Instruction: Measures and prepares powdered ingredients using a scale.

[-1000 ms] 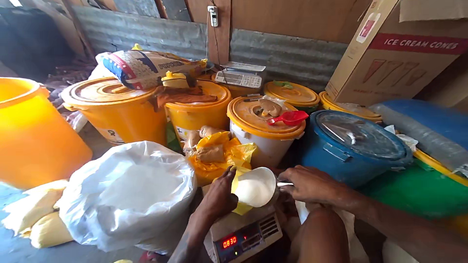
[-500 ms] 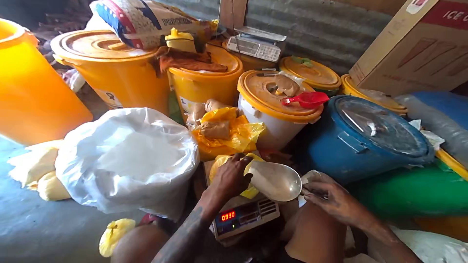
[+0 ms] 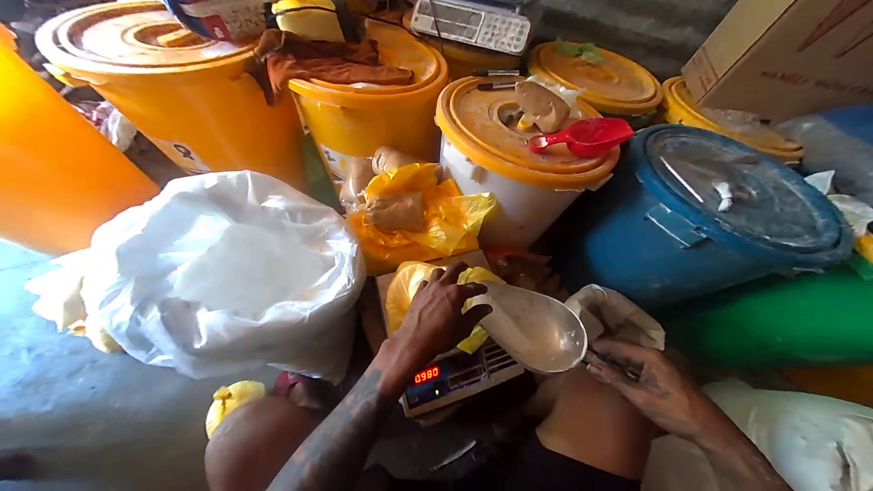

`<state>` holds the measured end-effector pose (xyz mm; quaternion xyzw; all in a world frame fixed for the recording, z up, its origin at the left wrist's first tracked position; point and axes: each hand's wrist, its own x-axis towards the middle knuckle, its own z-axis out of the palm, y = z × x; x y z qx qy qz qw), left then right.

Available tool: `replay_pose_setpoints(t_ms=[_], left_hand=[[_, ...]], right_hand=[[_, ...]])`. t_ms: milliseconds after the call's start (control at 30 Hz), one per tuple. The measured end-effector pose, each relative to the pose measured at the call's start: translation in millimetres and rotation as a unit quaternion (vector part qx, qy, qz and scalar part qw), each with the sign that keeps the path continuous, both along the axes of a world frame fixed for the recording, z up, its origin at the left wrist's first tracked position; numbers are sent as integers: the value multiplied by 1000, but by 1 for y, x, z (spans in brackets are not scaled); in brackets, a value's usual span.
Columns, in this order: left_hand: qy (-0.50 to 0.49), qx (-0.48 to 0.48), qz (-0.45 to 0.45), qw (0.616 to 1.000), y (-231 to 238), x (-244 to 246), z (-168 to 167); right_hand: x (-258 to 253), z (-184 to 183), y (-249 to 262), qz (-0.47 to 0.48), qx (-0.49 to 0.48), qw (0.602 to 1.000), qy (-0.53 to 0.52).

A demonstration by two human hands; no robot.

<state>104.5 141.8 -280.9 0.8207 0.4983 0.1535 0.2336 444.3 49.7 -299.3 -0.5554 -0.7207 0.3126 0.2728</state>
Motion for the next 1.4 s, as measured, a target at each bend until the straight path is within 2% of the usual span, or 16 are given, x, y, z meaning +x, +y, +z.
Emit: replay_pose_setpoints(t_ms=[167, 333, 433, 600, 733, 900, 1100, 1400], left_hand=[[11, -3, -3, 1000, -1, 2, 1], [8, 1, -1, 1000, 1, -2, 3], [-5, 14, 8, 1000, 4, -7, 3], [-2, 24, 22, 999, 5, -11, -1], [-13, 6, 14, 1000, 1, -13, 0], [-61, 22, -30, 997, -4, -10, -6], [-55, 13, -38, 998, -5, -2, -10], [-83, 47, -22, 995, -3, -2, -8]], right_hand=[[4, 4, -10, -9, -18, 1000, 5], [0, 16, -14, -19, -38, 996, -74], [-15, 19, -7, -15, 5, 990, -137], [-26, 20, 3, -15, -24, 983, -181], [-15, 11, -4, -11, 11, 992, -123], [-10, 4, -27, -32, -19, 999, -7], [2, -3, -51, -51, -27, 998, 17], [17, 14, -69, -49, -43, 996, 58]])
